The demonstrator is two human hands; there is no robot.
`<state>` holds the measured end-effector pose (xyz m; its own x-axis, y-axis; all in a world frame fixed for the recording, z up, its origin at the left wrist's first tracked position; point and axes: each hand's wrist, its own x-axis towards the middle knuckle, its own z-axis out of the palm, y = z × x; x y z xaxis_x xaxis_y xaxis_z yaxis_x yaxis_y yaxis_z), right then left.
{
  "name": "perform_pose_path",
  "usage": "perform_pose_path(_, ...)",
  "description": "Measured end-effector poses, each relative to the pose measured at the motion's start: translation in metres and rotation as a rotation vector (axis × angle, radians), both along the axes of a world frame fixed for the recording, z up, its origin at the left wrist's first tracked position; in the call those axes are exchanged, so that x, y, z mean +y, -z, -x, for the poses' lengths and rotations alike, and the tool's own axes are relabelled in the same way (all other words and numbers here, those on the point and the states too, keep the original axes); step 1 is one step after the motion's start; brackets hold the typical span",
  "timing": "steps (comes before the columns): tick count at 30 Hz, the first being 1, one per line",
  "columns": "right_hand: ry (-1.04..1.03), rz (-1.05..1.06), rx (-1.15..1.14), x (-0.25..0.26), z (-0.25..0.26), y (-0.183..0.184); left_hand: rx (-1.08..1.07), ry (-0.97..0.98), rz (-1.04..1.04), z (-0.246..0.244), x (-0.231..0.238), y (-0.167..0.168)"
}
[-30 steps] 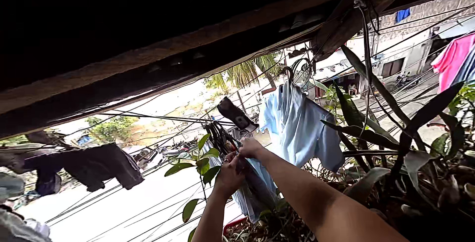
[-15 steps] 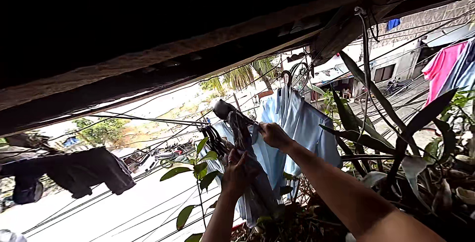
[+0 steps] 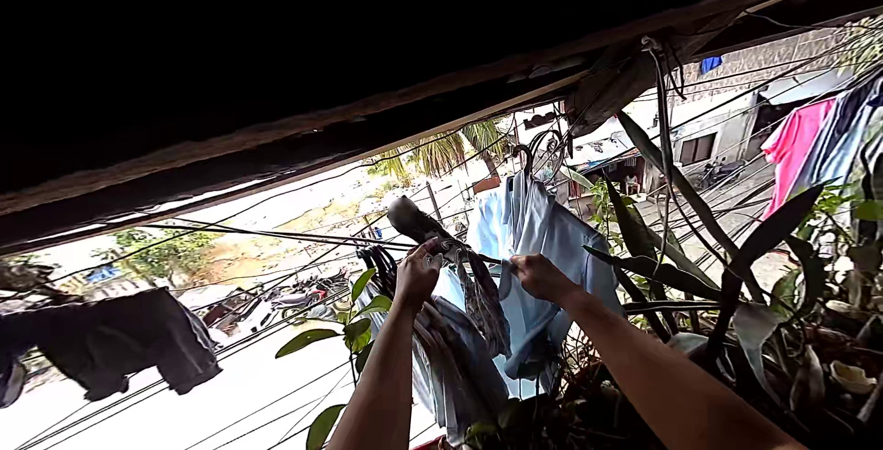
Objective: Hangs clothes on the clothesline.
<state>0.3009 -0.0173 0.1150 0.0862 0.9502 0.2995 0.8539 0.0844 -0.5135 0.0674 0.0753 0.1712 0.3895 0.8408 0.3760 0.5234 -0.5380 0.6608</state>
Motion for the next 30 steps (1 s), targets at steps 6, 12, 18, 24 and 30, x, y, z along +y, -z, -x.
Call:
perform_pose_path(6, 0.127, -0.065, 0.128, -0.031, -0.017, -0.031, 0.236, -0.083, 0.08, -0.02, 0.035, -0.001)
perform_pose_path(12, 0.323, -0.036, 0.254, -0.035, -0.021, -0.086, 0.227, -0.149, 0.051, -0.024, 0.034, 0.003)
perform_pose_path(18, 0.315, 0.002, 0.191, -0.011, -0.02, -0.088, 0.103, -0.117, -0.05, -0.001, 0.003, 0.002)
perform_pose_path(24, 0.273, 0.1, 0.142, -0.007, -0.023, -0.07, 0.113, -0.15, -0.066, 0.016, -0.025, 0.022)
perform_pose_path(30, 0.228, 0.133, 0.072, -0.006, -0.016, -0.064, 0.213, -0.253, 0.1, 0.0, -0.049, 0.038)
